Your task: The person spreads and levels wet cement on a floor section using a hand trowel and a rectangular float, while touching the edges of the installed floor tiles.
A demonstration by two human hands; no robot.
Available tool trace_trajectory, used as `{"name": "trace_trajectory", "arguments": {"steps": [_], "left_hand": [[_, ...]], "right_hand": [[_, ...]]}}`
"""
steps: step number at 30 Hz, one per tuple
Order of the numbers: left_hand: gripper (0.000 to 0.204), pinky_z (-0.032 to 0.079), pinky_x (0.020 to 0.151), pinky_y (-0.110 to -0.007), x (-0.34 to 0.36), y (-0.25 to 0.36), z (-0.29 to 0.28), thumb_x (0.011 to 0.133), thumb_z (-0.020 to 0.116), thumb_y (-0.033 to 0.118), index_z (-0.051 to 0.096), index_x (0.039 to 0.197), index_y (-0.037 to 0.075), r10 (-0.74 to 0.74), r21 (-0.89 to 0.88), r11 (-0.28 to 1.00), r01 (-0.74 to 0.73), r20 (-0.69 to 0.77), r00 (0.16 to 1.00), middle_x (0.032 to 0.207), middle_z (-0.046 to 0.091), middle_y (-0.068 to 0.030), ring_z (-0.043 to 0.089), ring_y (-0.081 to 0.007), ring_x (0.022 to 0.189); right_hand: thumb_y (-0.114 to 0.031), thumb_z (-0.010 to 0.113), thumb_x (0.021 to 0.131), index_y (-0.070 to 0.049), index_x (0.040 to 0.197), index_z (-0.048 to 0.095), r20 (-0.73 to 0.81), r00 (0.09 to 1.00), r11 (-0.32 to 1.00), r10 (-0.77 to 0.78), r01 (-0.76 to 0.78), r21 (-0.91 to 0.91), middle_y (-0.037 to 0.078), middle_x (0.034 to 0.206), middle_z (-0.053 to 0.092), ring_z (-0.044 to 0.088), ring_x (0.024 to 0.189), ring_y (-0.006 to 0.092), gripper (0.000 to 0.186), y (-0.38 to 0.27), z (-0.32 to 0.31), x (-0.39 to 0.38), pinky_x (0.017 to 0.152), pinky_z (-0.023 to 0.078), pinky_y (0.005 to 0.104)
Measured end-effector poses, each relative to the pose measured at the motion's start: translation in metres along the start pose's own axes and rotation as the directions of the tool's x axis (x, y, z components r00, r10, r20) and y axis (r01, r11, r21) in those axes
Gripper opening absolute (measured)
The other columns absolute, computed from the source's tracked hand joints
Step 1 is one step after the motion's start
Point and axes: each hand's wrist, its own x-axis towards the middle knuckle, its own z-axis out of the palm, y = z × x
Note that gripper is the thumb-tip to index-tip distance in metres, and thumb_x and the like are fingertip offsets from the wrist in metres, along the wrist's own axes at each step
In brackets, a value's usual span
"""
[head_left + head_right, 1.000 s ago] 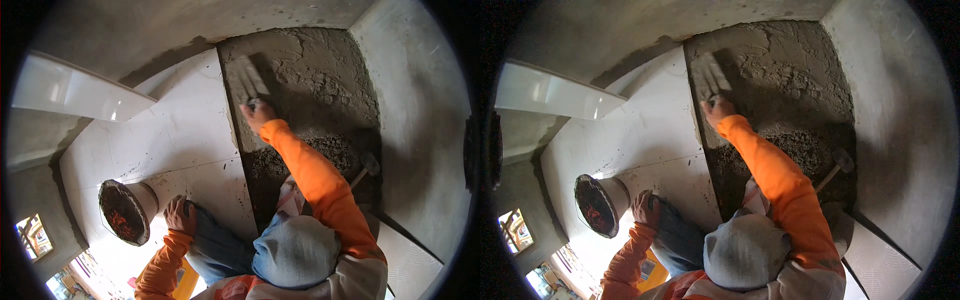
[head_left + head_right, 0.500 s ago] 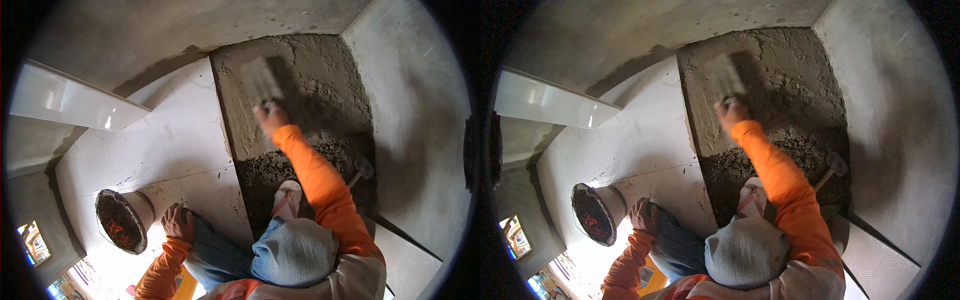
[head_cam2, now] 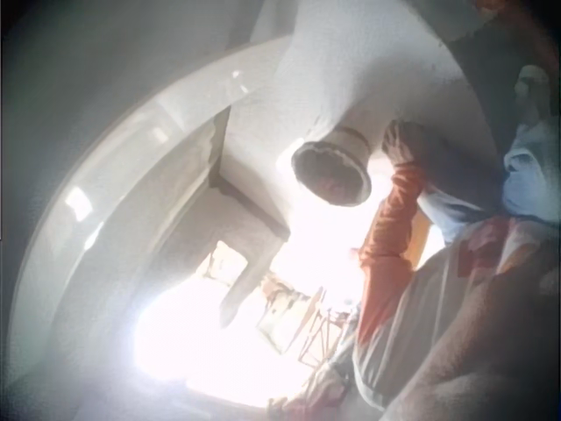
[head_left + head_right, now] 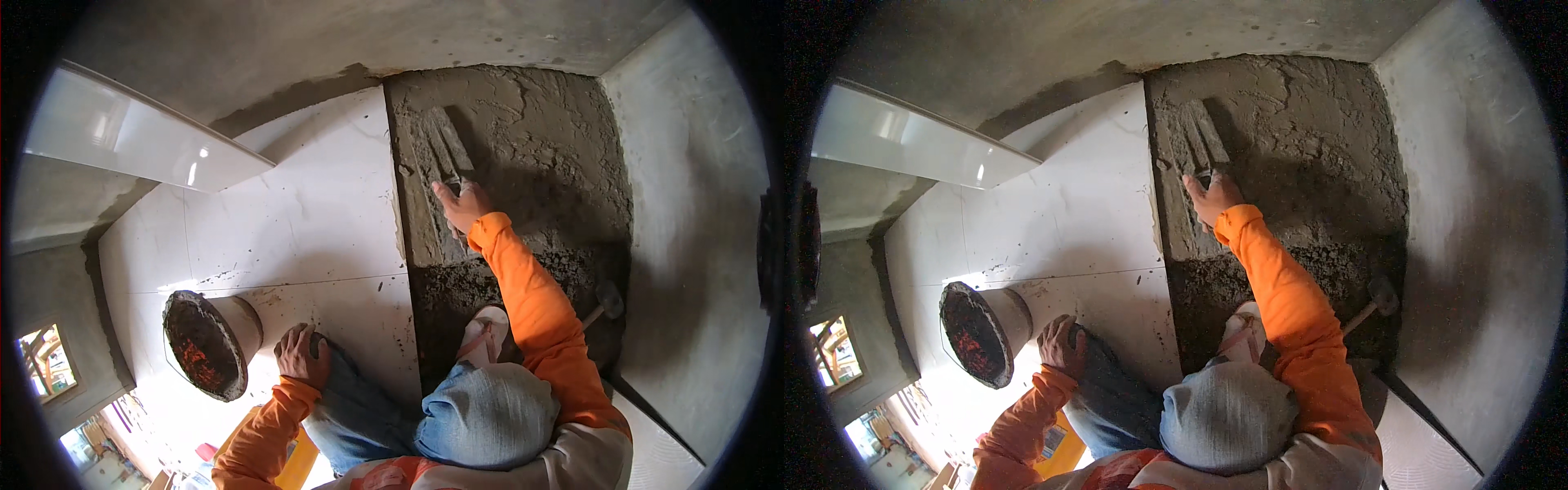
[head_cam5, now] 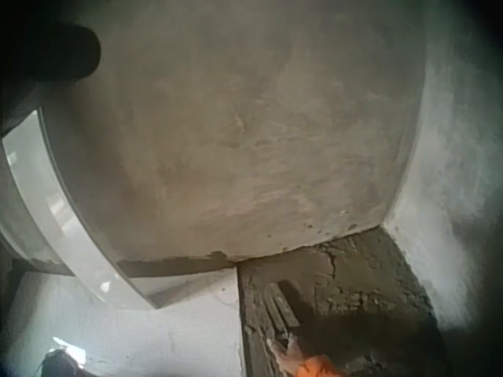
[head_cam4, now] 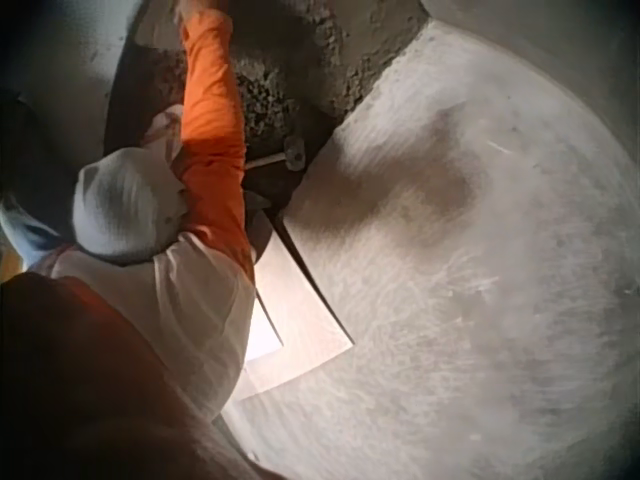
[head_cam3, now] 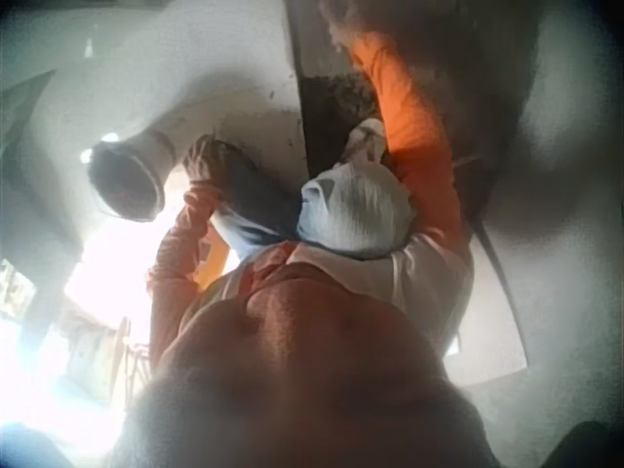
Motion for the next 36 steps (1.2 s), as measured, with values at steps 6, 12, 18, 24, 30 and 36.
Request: {"name": "trace_trajectory", "arguments": {"steps": [6,12,18,24,30,36], "left_hand": [[0.035,0.036,0.095,-0.044,0.001,0.003,-0.001,0.078,0.059,0.022,0.057,0.109,0.005,0.029,0.048,0.998,-0.03,0.03,0.999,0.113,0.056,-0.0166,0.05,-0.035,0.108],[0.026,0.04,0.091,-0.04,0.177,0.096,0.025,0.078,0.06,0.014,0.06,0.103,0.006,0.366,-0.225,0.846,-0.483,-0.414,0.834,0.105,0.058,-0.0146,0.052,-0.0338,0.102],[0.025,0.038,0.09,-0.041,0.353,0.185,0.064,0.071,0.062,0.023,0.069,0.094,0.017,0.185,-0.088,0.971,-0.224,-0.324,0.928,0.107,0.057,-0.0039,0.046,-0.0261,0.108],[0.025,0.035,0.091,-0.038,0.397,0.23,0.074,0.074,0.061,0.03,0.07,0.092,0.015,0.053,0.269,0.963,0.005,-0.21,0.976,0.113,0.054,-0.0032,0.043,-0.0223,0.111],[0.036,0.035,0.091,-0.037,0.399,0.242,0.077,0.072,0.068,0.032,0.065,0.104,0.015,-0.077,0.366,0.926,0.095,-0.062,0.995,0.115,0.054,-0.0018,0.041,-0.0201,0.115],[0.045,0.035,0.095,-0.039,0.411,0.26,0.066,0.071,0.069,0.036,0.062,0.109,0.013,-0.312,0.299,0.916,0.269,0.105,0.944,0.119,0.053,-0.0024,0.039,-0.0221,0.12]], "right_hand": [[-0.048,0.056,0.085,0.013,0.132,0.025,-0.139,0.99,1.0,-0.004,0.007,0.023,0.007,0.057,0.053,0.05,0.039,0.0148,0.083,-0.004,-0.026,0.003,0.035,0.043,0.0301],[-0.054,0.049,0.086,0.015,0.128,0.033,0.087,0.991,0.956,-0.106,0.125,-0.264,0.03,0.104,0.058,0.063,0.074,0.0318,0.083,0.028,-0.016,-0.006,0.064,0.052,0.0391],[-0.042,0.058,0.085,0.008,0.12,0.044,-0.453,0.501,0.645,-0.737,0.323,-0.693,0.011,0.064,0.056,0.055,0.048,0.0166,0.063,0.131,-0.057,0.023,0.044,0.045,0.031],[-0.054,0.051,0.085,0.017,0.124,0.036,-0.315,0.946,0.997,-0.072,0.069,-0.022,0.033,0.109,0.048,0.048,0.103,0.0418,0.082,0.106,-0.096,-0.049,0.089,0.039,0.043],[-0.055,0.053,0.084,0.021,0.121,0.037,-0.288,0.957,0.991,-0.021,0.059,0.123,0.038,0.113,0.051,0.049,0.11,0.0461,0.087,0.099,-0.105,-0.046,0.096,0.038,0.0432],[-0.051,0.056,0.083,0.023,0.119,0.036,-0.319,0.944,0.979,-0.085,0.139,0.149,0.035,0.1,0.057,0.057,0.099,0.0391,0.085,0.083,-0.114,-0.037,0.086,0.043,0.0399]]}}
